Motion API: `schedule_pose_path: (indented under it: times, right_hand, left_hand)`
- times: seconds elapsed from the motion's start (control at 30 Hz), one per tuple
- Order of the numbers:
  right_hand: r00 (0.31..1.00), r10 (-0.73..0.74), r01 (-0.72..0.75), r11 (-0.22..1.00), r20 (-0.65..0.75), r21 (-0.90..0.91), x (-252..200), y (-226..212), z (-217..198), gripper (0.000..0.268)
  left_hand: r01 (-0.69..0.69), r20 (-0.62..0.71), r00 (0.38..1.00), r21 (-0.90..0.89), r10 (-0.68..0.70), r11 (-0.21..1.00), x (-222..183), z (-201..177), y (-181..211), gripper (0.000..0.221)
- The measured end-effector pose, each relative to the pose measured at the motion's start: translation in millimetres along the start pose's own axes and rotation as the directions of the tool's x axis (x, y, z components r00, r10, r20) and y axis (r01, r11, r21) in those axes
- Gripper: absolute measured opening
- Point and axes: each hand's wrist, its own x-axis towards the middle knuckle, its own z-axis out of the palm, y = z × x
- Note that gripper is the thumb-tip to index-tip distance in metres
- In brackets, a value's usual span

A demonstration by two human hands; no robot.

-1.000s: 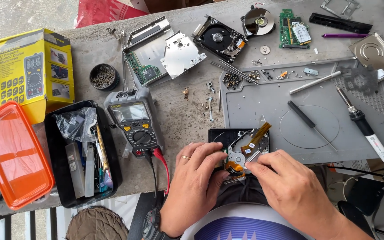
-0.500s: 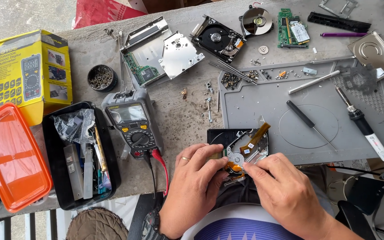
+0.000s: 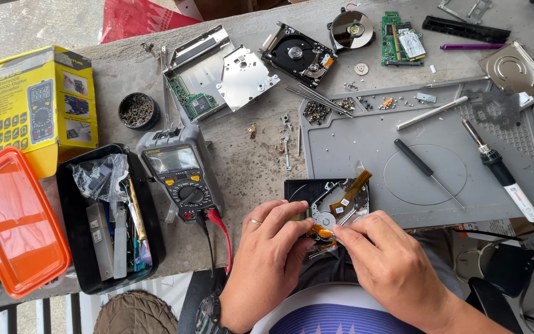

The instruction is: Carefully detaching or stripping a ribbon cable from an electronic component using hands and a precision tool

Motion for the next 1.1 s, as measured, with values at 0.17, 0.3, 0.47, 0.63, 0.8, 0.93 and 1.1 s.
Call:
schedule_pose_path:
  times: [0.17,0.3,0.47,0.63,0.8,0.93,1.1]
  right_hand:
    - [1.0,0.019,-0.019,1.0,-0.011,0.023,-0.1,-1.2,1.0,0.014]
    - [1.0,0.01,-0.01,1.0,-0.022,0.002,-2.2,-0.5,3.6,0.013]
    - [0.999,-0.016,0.015,0.999,-0.032,-0.031,-2.6,-1.2,2.9,0.012]
    - [0.994,0.085,-0.093,0.989,0.073,0.113,1.1,1.6,-1.7,0.013]
    - [0.999,-0.026,0.025,0.998,-0.021,-0.053,-2.1,-4.8,3.5,0.013]
    - [1.0,-0.021,0.022,0.999,0.021,-0.049,-4.5,-3.5,-0.9,0.018]
    - [0.999,-0.031,0.032,0.999,0.037,-0.029,-7.2,-1.6,-6.4,0.024]
  left_hand:
    - [0.004,0.012,1.0,-0.003,-0.004,1.0,0.9,-0.2,0.7,0.017]
    - [0.001,0.001,1.0,0.001,-0.001,1.0,0.7,0.3,0.9,0.017]
    - [0.003,0.007,1.0,0.01,-0.003,1.0,-0.4,1.2,1.0,0.018]
    - [-0.011,-0.003,1.0,0.008,0.011,1.0,-0.3,1.2,2.0,0.017]
    - [-0.007,-0.001,1.0,-0.001,0.007,1.0,0.3,1.0,1.9,0.018]
    - [-0.017,-0.004,1.0,-0.003,0.017,1.0,1.5,0.1,1.6,0.018]
    - [-0.005,0.01,1.0,0.009,0.005,1.0,1.9,-2.2,3.6,0.015]
